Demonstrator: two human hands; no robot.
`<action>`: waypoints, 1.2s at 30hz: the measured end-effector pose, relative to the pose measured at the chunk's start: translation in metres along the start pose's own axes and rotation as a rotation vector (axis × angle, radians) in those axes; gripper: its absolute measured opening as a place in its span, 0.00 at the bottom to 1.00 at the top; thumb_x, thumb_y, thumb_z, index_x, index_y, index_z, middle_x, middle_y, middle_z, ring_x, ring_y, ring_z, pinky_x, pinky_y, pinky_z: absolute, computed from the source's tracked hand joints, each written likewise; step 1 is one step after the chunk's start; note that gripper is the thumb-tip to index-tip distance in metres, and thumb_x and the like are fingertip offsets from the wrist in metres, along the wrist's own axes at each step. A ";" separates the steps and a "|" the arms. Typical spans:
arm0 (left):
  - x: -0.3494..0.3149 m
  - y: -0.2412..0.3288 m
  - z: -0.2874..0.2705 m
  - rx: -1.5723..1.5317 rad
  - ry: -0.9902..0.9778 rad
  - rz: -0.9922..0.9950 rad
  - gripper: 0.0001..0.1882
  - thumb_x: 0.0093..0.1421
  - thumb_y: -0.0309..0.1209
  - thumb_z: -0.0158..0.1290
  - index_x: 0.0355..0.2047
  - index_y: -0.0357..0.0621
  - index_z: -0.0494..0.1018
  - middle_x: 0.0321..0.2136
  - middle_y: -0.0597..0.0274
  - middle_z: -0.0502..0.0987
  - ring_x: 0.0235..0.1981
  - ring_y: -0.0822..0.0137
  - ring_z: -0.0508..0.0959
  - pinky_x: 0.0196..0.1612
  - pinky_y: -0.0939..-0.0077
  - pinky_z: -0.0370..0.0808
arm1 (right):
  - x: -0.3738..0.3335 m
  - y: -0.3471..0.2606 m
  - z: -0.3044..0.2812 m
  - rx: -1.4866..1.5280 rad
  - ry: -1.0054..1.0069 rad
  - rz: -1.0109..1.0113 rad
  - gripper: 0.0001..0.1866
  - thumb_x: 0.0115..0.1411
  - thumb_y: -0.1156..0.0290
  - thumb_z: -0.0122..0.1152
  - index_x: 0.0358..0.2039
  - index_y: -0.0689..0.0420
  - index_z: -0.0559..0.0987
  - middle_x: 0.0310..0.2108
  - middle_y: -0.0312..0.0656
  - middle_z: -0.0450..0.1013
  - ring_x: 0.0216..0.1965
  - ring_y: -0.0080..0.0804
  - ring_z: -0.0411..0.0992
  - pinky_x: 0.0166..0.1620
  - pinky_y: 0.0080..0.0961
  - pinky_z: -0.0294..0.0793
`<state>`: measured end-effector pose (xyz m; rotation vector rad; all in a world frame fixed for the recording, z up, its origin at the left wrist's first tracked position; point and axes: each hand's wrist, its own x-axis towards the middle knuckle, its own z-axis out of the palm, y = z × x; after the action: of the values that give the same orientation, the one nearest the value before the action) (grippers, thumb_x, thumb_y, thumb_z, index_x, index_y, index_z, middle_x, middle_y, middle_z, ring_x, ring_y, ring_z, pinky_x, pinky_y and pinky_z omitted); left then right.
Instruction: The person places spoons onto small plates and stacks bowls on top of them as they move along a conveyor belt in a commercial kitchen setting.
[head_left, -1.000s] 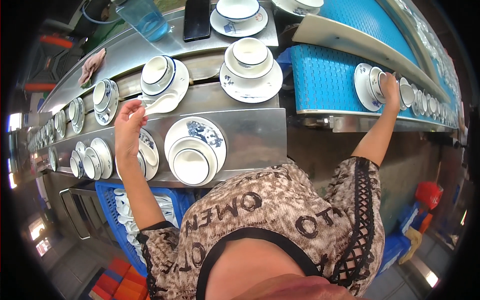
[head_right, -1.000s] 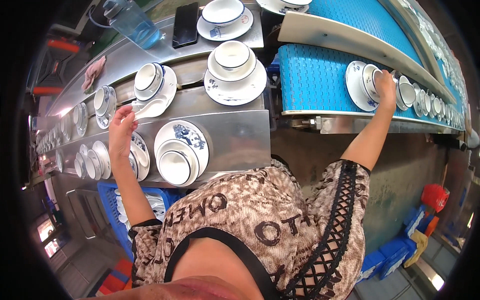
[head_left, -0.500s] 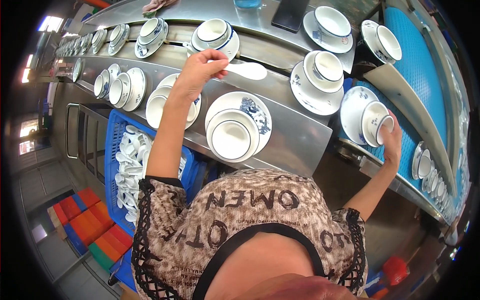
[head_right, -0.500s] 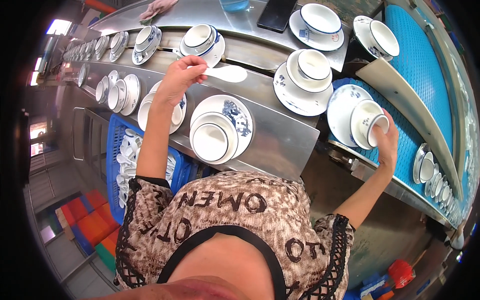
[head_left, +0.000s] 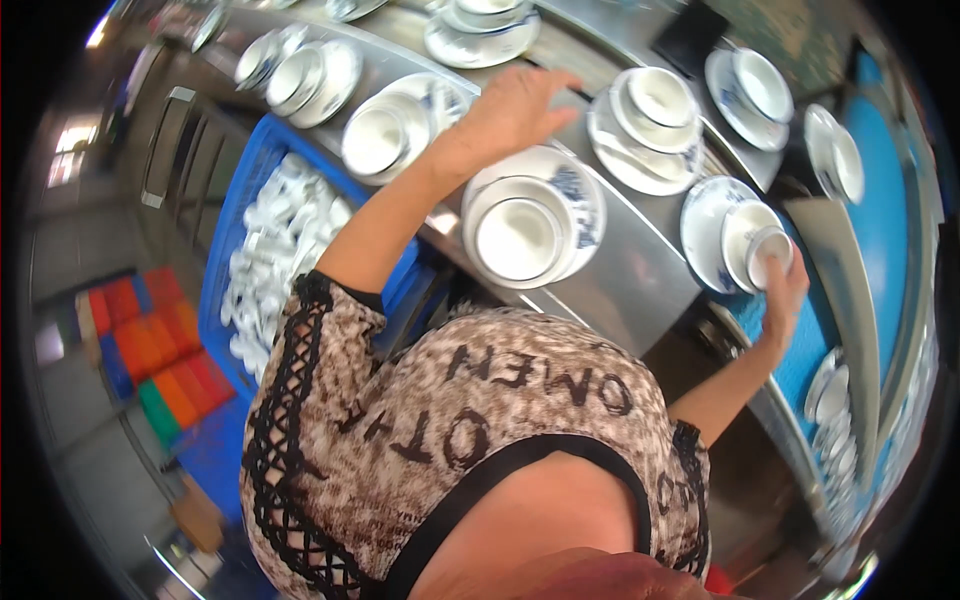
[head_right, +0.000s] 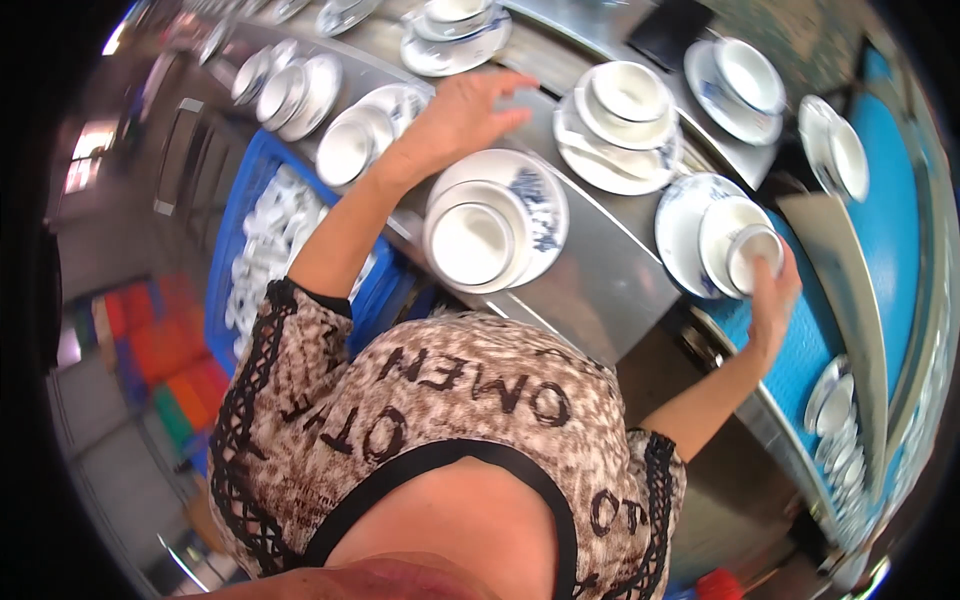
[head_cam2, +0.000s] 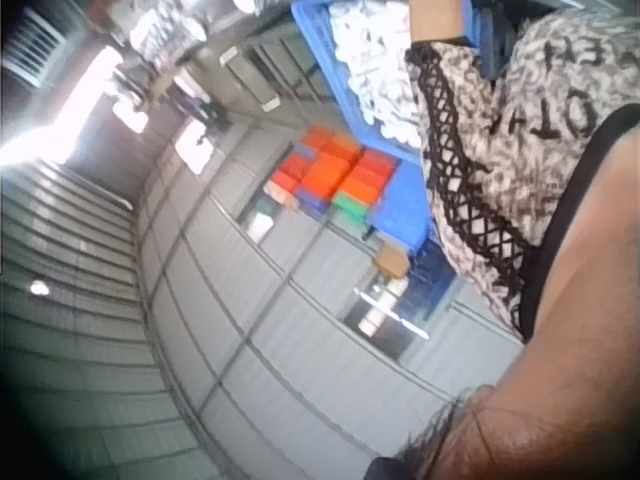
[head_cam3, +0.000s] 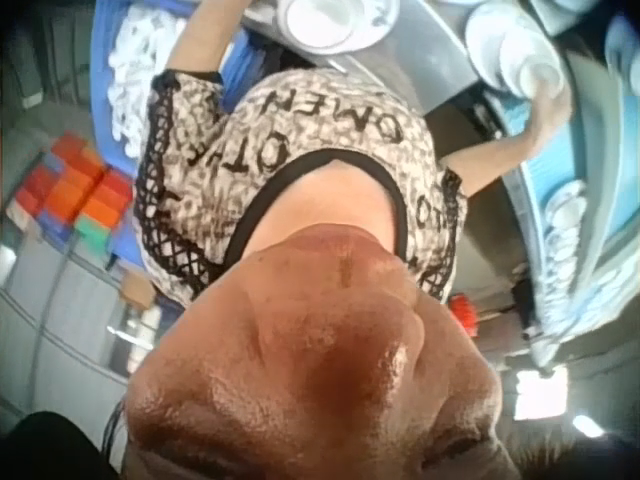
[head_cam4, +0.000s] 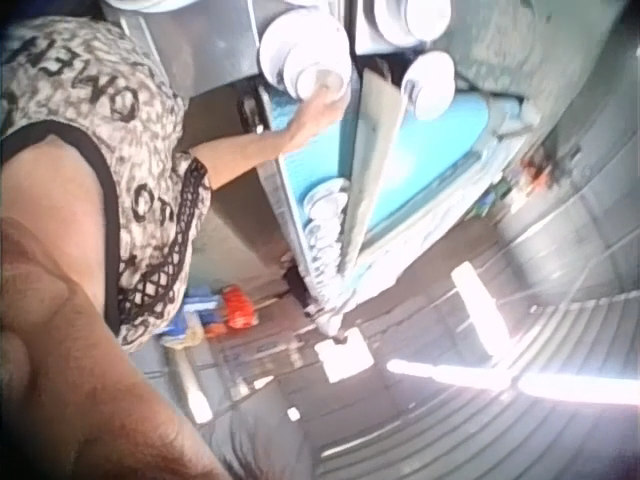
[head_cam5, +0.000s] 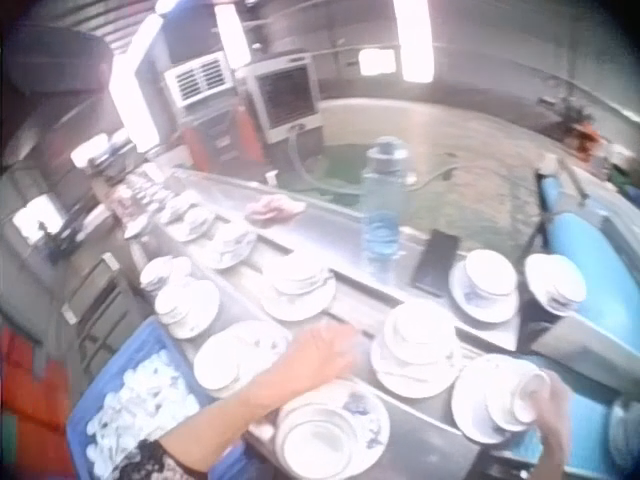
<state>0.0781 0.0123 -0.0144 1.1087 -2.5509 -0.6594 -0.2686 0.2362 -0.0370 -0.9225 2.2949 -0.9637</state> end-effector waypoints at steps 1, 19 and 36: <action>-0.010 -0.012 -0.014 -0.061 0.133 -0.044 0.18 0.50 0.35 0.55 0.42 0.45 0.72 0.34 0.52 0.76 0.32 0.63 0.77 0.36 0.74 0.71 | 0.002 0.006 -0.001 0.026 -0.040 0.016 0.21 0.50 0.72 0.51 0.46 0.64 0.70 0.40 0.44 0.71 0.41 0.30 0.68 0.46 0.24 0.65; -0.258 -0.196 -0.036 0.330 -0.094 -0.726 0.48 0.36 0.50 0.64 0.55 0.42 0.58 0.53 0.44 0.59 0.55 0.48 0.58 0.57 0.64 0.57 | 0.038 -0.053 0.063 0.023 -0.494 -0.028 0.25 0.59 0.66 0.49 0.55 0.64 0.61 0.41 0.44 0.69 0.40 0.26 0.66 0.44 0.20 0.63; -0.282 -0.213 -0.056 0.185 -0.237 -0.435 0.38 0.30 0.31 0.60 0.48 0.43 0.65 0.47 0.45 0.65 0.51 0.49 0.64 0.53 0.63 0.62 | 0.027 -0.060 0.087 0.135 -0.361 -0.346 0.22 0.56 0.65 0.54 0.49 0.61 0.68 0.33 0.46 0.72 0.31 0.30 0.69 0.37 0.25 0.68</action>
<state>0.4200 0.0774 -0.0959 1.7762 -2.6238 -0.6989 -0.2067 0.1469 -0.0517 -1.3401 1.7835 -0.9809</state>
